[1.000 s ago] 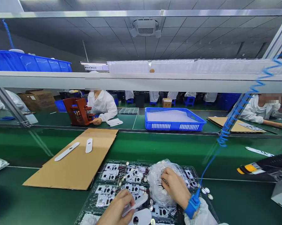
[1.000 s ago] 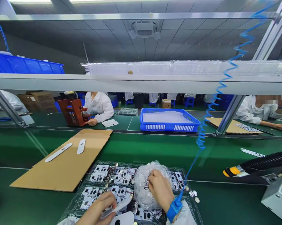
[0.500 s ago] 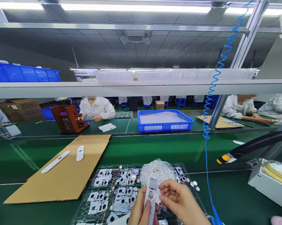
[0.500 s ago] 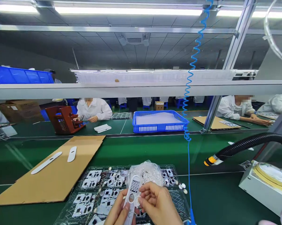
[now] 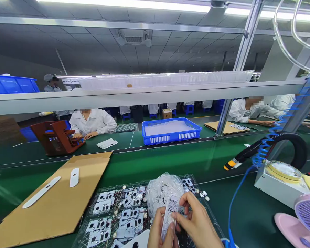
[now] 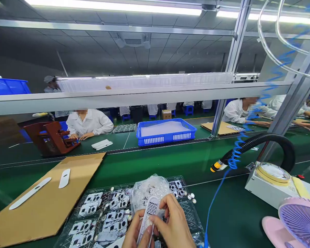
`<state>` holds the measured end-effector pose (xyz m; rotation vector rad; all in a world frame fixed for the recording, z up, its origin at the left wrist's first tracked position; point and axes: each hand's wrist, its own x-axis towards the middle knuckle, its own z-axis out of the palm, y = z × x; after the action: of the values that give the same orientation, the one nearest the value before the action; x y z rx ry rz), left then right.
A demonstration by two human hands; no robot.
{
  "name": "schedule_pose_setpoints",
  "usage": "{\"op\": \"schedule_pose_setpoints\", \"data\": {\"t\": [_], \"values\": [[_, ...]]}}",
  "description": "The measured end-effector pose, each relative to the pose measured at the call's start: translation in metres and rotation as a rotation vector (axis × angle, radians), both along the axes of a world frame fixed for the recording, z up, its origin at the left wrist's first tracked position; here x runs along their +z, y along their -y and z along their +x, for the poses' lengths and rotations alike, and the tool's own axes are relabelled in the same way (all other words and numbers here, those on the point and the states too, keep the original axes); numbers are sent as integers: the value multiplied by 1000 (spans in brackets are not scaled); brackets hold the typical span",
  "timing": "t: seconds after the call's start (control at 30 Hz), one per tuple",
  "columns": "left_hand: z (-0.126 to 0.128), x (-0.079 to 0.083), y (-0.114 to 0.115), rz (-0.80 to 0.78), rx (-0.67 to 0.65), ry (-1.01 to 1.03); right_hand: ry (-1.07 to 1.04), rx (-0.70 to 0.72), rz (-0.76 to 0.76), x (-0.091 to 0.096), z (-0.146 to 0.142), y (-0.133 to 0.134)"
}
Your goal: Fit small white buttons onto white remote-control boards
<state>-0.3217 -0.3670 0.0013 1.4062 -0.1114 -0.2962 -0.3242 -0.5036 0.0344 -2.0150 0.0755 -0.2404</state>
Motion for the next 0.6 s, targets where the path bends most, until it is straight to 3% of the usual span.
{"op": "schedule_pose_setpoints", "data": {"t": [0.07,0.2,0.3,0.37,0.5,0.6], "values": [[3,-1,-2,-12,7,-4,17,-31,-31,-8,8,20],[11,-6,-13,-34,40,-70,-62,42,-298,-39,19,57],[15,-6,-17,-50,60,-109,-110,132,-402,-69,20,61],[16,-4,-19,-61,73,-115,-103,98,-413,-86,20,57],[16,-1,-20,-91,79,-134,-192,36,-273,-101,25,59],[16,-2,-20,-122,86,-181,-146,-33,117,-99,30,77]]}}
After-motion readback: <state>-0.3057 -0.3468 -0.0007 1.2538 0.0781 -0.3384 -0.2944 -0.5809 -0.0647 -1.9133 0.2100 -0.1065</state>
